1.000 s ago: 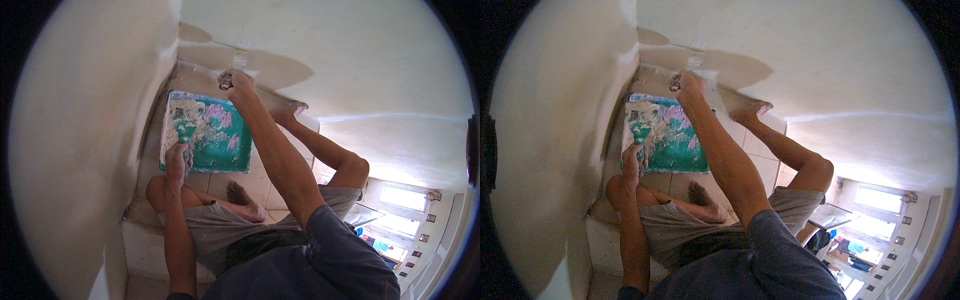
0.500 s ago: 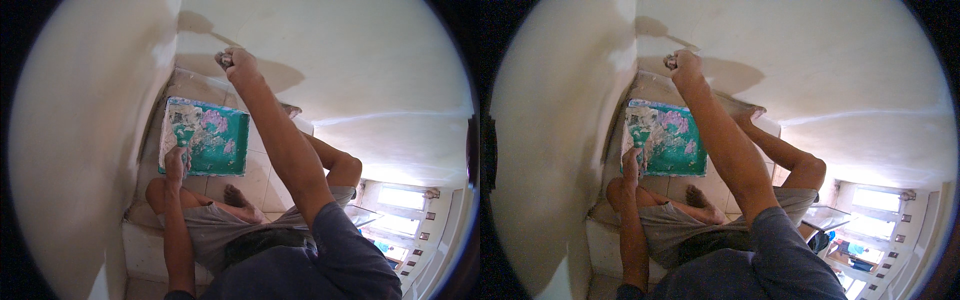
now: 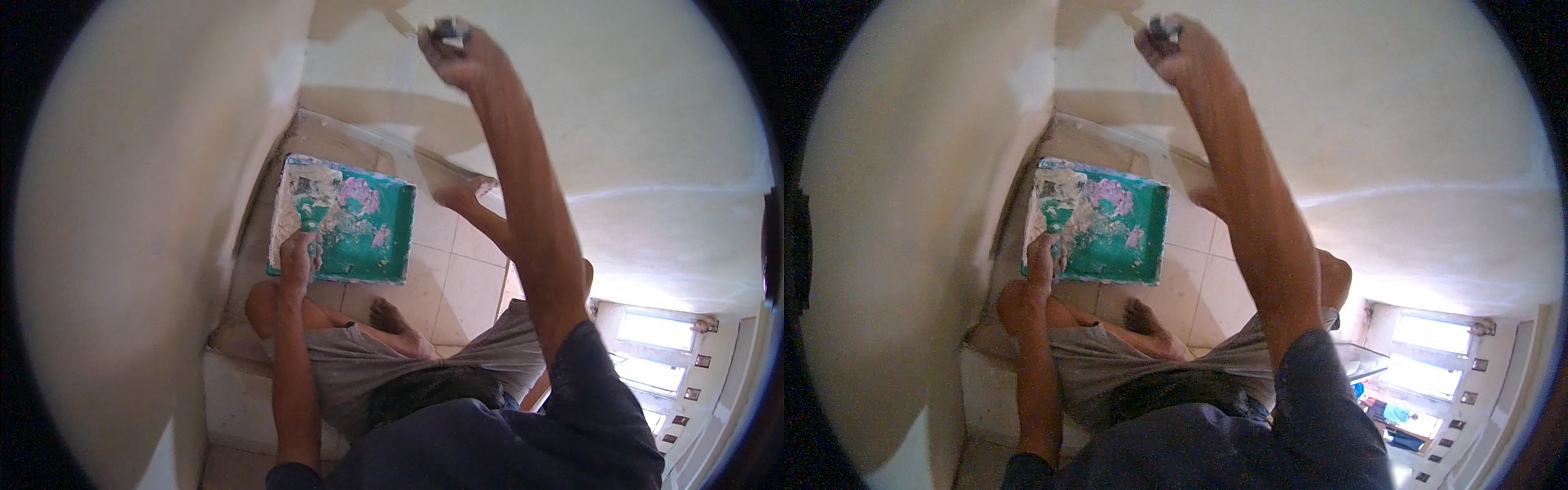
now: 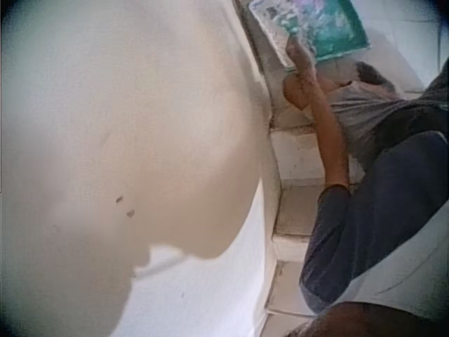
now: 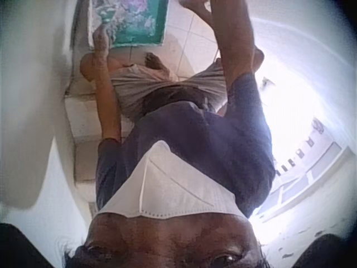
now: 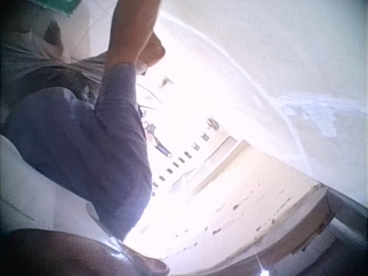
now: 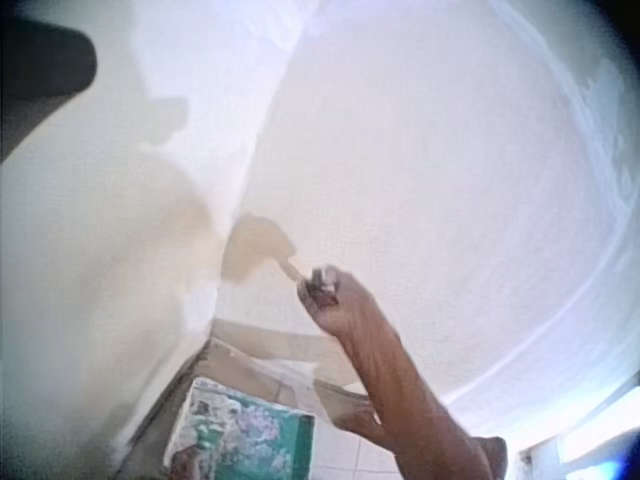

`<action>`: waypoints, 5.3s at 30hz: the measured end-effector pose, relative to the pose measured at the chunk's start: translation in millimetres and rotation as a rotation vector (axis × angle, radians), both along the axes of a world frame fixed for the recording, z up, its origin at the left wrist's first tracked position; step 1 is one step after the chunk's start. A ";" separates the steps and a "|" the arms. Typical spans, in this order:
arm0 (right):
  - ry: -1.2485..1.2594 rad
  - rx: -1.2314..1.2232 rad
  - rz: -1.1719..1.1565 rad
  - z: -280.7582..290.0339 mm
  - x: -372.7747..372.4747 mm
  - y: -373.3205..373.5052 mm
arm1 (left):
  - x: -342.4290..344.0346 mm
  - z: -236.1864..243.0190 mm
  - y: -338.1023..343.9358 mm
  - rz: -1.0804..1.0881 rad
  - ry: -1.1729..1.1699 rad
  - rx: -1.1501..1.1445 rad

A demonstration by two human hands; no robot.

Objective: The person applies patching compound to a wall using a putty knife. They pick up the compound from a tray and spread it over cracks and holes in the wall surface.

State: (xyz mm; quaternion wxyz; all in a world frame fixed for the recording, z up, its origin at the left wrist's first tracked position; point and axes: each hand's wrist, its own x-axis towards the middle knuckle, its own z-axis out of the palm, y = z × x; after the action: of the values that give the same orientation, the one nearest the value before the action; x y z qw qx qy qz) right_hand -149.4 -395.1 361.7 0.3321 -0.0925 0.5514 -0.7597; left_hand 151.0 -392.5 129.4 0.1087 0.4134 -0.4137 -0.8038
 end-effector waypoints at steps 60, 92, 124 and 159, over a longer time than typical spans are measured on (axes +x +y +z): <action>-0.373 0.213 -0.251 -213.1 26.5 66.1 | -11.2 2.8 2.0 -0.056 -0.038 -0.064; -0.069 0.105 -0.087 -88.2 86.4 26.6 | -8.1 9.5 1.1 -0.039 -0.077 0.003; -0.220 -0.084 -0.260 -120.5 54.1 -22.0 | -10.8 10.2 2.6 -0.032 -0.029 -0.051; -0.318 -0.115 -0.005 -21.2 -27.6 13.6 | -9.9 10.0 1.6 -0.039 -0.037 -0.046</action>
State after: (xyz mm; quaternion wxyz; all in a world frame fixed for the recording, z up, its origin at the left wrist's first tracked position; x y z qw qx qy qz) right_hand -177.0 -381.5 340.5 0.4075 0.0111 0.4477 -0.7959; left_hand 141.1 -390.9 139.4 0.0950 0.4173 -0.4420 -0.7883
